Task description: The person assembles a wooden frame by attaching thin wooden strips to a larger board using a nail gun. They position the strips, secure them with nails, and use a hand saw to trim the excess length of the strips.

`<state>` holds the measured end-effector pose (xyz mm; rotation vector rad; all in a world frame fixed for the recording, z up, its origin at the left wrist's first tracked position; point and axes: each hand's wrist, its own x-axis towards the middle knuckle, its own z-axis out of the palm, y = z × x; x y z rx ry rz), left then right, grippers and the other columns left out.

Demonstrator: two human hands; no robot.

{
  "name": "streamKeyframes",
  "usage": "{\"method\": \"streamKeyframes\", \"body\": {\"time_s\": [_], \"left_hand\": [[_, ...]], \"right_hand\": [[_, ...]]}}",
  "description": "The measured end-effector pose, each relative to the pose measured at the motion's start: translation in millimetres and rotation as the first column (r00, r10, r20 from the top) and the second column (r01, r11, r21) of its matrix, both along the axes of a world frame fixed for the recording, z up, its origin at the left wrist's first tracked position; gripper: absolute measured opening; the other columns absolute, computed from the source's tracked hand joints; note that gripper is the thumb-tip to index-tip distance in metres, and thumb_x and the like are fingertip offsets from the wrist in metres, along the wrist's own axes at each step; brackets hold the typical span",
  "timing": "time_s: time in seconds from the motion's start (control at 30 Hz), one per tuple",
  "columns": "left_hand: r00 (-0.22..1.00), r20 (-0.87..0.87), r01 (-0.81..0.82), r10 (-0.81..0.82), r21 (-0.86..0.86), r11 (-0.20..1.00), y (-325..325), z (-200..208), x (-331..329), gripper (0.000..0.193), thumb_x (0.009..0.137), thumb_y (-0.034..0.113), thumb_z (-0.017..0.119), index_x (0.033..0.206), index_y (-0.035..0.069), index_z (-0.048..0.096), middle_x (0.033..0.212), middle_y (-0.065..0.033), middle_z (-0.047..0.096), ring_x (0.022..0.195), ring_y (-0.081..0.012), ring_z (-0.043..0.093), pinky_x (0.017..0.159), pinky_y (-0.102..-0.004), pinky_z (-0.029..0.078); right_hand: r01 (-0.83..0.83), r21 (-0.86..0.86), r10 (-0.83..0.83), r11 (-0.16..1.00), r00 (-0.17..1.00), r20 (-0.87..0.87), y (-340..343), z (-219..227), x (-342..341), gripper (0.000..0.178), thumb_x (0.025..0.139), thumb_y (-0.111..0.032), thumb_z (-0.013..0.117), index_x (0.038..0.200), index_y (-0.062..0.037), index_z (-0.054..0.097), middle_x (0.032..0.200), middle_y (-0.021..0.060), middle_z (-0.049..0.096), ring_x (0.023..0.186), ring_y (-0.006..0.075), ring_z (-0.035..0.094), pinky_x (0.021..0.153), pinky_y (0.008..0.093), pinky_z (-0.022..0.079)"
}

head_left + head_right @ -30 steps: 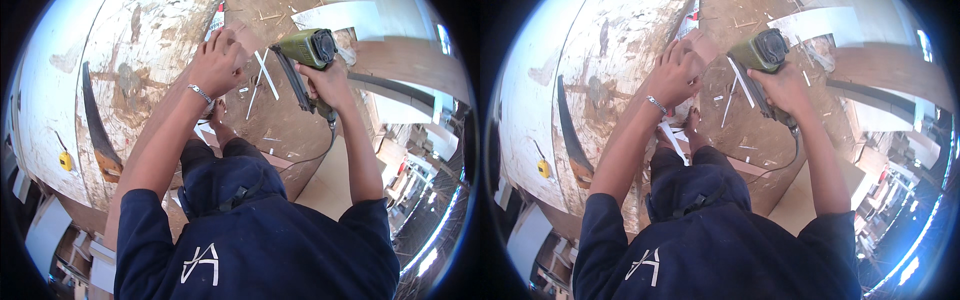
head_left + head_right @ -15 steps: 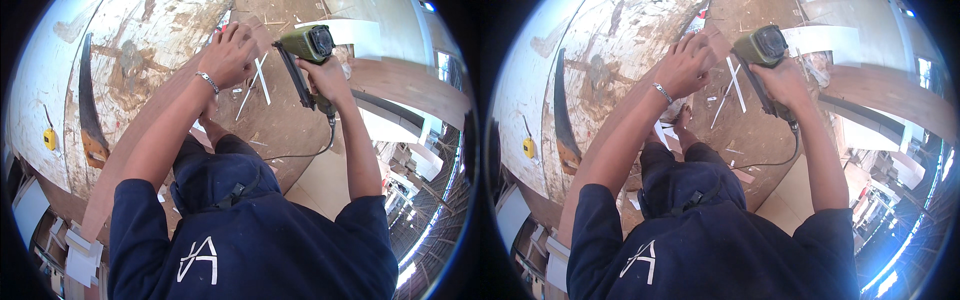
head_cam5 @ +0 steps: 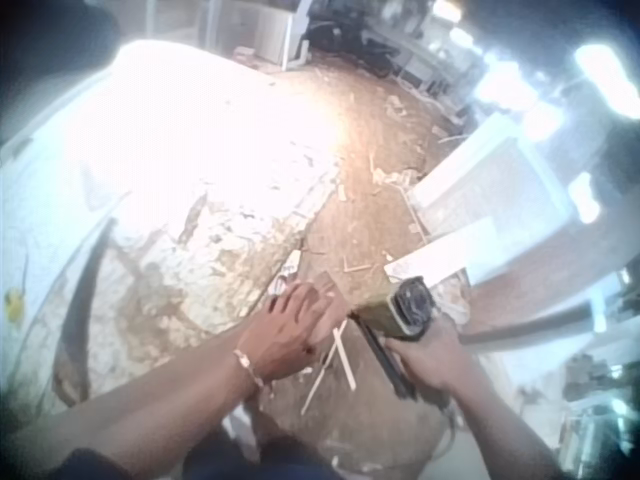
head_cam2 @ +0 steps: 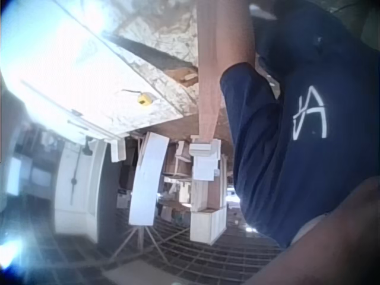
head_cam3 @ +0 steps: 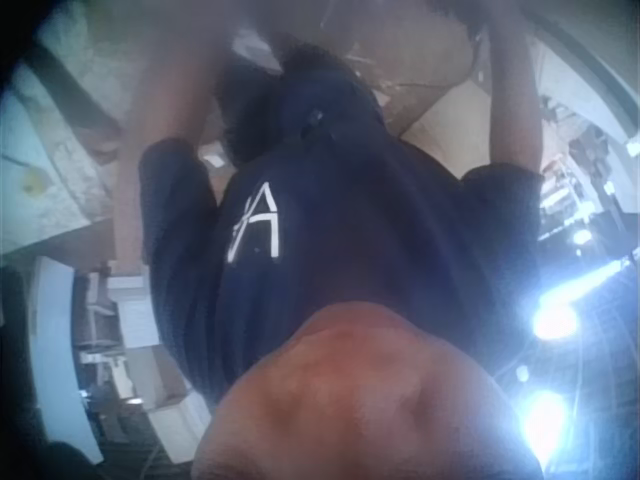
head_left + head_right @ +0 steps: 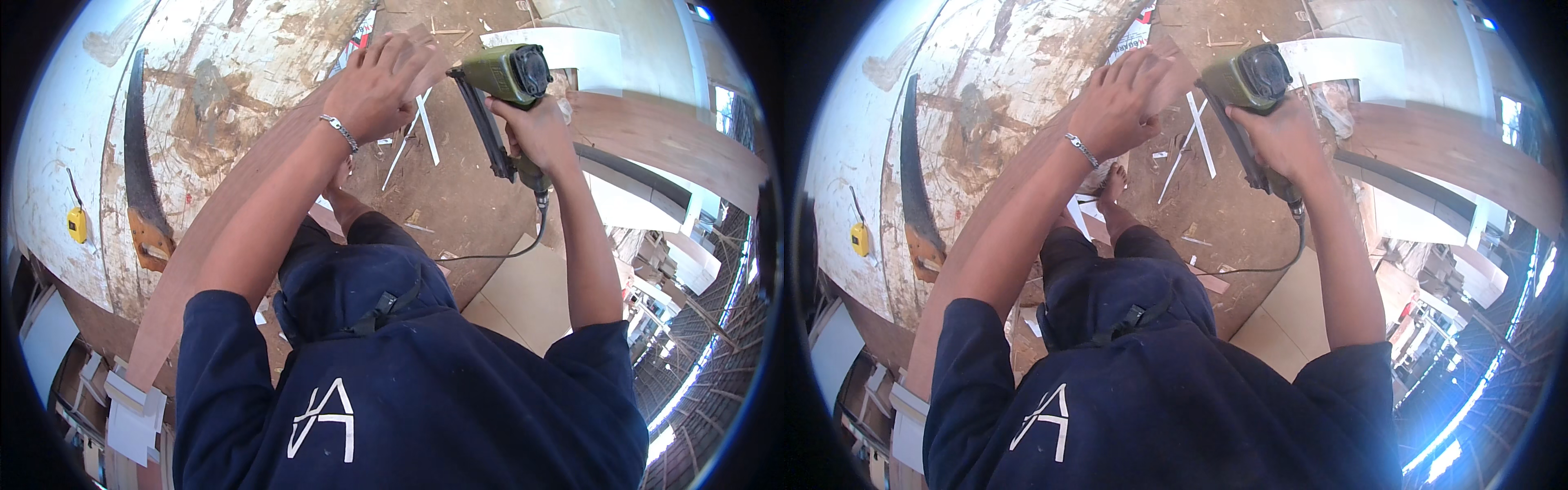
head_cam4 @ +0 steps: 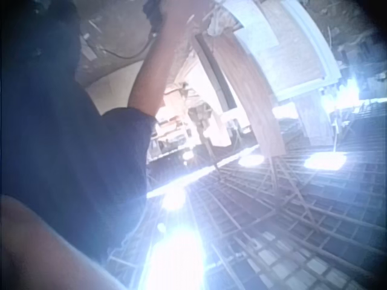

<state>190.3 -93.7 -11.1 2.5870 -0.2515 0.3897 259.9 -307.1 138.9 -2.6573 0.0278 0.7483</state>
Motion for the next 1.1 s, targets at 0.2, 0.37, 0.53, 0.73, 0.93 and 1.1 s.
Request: {"method": "streamKeyframes", "body": {"time_s": [0.2, 0.37, 0.53, 0.73, 0.93, 1.1], "left_hand": [[1.0, 0.024, -0.011, 0.012, -0.026, 1.0, -1.0, -1.0, 0.7, 0.093, 0.072, 0.023, 0.08, 0.155, 0.021, 0.039, 0.152, -0.0151, 0.047, 0.14, -0.0329, 0.048, 0.113, -0.0474, 0.04], [1.0, 0.018, -0.001, 0.001, -0.022, 1.0, 0.1, -2.1, 0.9, 0.095, 0.072, 0.023, 0.08, 0.156, 0.022, 0.038, 0.152, -0.0153, 0.046, 0.139, -0.0329, 0.048, 0.113, -0.0462, 0.04], [0.999, -0.046, -0.014, 0.011, -0.052, 0.999, 0.6, 4.4, 0.8, 0.097, 0.074, 0.03, 0.083, 0.158, 0.02, 0.037, 0.153, -0.0179, 0.045, 0.14, -0.0361, 0.047, 0.115, -0.0483, 0.039], [0.866, -0.44, -0.228, 0.237, 0.074, 0.971, 48.4, 46.8, -55.3, 0.103, 0.078, 0.054, 0.083, 0.158, 0.012, 0.036, 0.151, -0.027, 0.047, 0.139, -0.0409, 0.049, 0.115, -0.0478, 0.04], [0.596, -0.731, -0.592, 0.334, -0.118, 0.798, 133.1, 35.8, -144.5, 0.057, 0.094, 0.056, 0.068, 0.112, 0.003, 0.066, 0.083, -0.022, 0.071, 0.081, -0.0385, 0.071, 0.073, -0.0467, 0.053], [0.639, -0.614, -0.543, 0.464, 0.067, 0.837, 132.6, 41.3, -173.0, 0.055, 0.095, 0.055, 0.066, 0.08, 0.003, 0.062, 0.07, -0.0199, 0.065, 0.068, -0.0375, 0.066, 0.064, -0.0455, 0.05]], "right_hand": [[0.004, 0.02, -0.004, 1.0, 1.0, -0.001, 0.4, -3.3, -2.7, 0.045, 0.089, -0.037, 0.078, 0.066, -0.0013, 0.064, 0.052, 0.0047, 0.055, 0.045, 0.0139, 0.058, 0.046, 0.0305, 0.047], [-0.009, 0.021, 0.01, 1.0, 1.0, -0.019, 2.8, -3.0, 0.2, 0.044, 0.089, -0.037, 0.078, 0.068, -0.001, 0.064, 0.052, 0.0046, 0.055, 0.045, 0.0136, 0.058, 0.046, 0.0306, 0.047], [-0.024, 0.03, 0.025, 0.999, 1.0, -0.017, 1.2, -2.5, 1.6, 0.043, 0.089, -0.037, 0.078, 0.07, -0.0006, 0.063, 0.053, 0.0045, 0.056, 0.045, 0.0138, 0.058, 0.045, 0.0307, 0.047], [0.022, 0.114, -0.031, 0.993, 0.996, 0.082, 4.7, -0.8, -9.3, 0.045, 0.087, -0.038, 0.08, 0.069, -0.0012, 0.063, 0.053, 0.0041, 0.057, 0.045, 0.0139, 0.059, 0.046, 0.0316, 0.048], [0.085, 0.058, -0.088, 0.995, 0.995, 0.041, 9.4, -5.1, -14.7, 0.046, 0.086, -0.04, 0.081, 0.069, -0.0009, 0.064, 0.053, 0.005, 0.058, 0.045, 0.0147, 0.059, 0.046, 0.0322, 0.047], [0.079, 0.106, -0.085, 0.991, 0.995, 0.055, 10.2, -13.9, -40.7, 0.035, 0.087, -0.033, 0.081, 0.084, 0.0009, 0.071, 0.055, 0.0048, 0.06, 0.047, 0.0131, 0.058, 0.046, 0.032, 0.044]]}}
